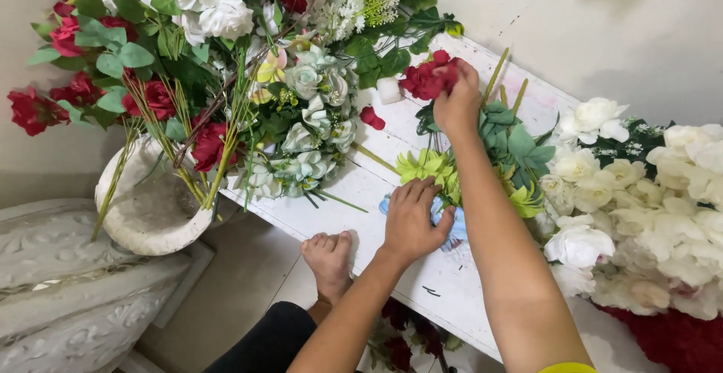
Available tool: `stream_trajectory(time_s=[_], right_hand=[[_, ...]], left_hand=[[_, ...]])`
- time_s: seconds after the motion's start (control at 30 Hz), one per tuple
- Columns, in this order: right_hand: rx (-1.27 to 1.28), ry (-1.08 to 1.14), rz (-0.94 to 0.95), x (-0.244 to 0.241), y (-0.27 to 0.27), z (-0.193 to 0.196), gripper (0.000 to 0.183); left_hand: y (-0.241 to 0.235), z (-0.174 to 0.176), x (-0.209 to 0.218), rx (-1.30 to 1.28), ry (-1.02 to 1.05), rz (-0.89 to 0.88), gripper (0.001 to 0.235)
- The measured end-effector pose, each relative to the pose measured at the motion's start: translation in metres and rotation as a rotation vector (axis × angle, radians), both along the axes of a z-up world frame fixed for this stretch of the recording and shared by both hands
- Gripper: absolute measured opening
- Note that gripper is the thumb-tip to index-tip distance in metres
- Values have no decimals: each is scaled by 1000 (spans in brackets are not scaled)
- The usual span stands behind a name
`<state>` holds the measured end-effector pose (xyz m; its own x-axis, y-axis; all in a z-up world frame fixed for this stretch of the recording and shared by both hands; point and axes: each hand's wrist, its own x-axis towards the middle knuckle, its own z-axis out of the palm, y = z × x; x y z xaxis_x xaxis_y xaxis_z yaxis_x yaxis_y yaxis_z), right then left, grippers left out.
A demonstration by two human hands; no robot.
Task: The person arranges artificial flowers on a white table, selecting stems of various colors and types. They adjust the stems and leaves, placing them into a white bucket and arranging them into a bouquet.
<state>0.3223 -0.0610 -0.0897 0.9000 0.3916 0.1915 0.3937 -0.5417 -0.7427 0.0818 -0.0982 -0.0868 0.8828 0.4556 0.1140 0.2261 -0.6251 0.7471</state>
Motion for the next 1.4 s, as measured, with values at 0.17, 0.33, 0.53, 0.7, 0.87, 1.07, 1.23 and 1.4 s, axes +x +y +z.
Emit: stream_trajectory(time_s=[0.17,0.33,0.53,0.7,0.87,1.07,1.23,1.4], right_hand=[[-435,85,241,-41,-6,47,45],[-511,-35,273,-3,-4,-24,57],[174,-113,-63,-19,-1,10,23],[703,102,-234,-16,-1,66,15],[480,116,-202,-32,-10,50,16],[80,172,7,-94,15,36,21],[-198,109,225,-108,43,22,20],[-831,265,496,-138,45,93,50]], left_hand=[[17,49,-5,100,63,-3,59],[44,86,4,30,244,-74,95],[55,70,12,-20,489,-229,109],[49,65,8,-50,438,-203,106],[54,80,0,-167,119,-11,123],[83,82,-3,-225,-114,178,114],[108,71,-1,-131,-93,188,104],[116,56,-5,-82,43,174,90]])
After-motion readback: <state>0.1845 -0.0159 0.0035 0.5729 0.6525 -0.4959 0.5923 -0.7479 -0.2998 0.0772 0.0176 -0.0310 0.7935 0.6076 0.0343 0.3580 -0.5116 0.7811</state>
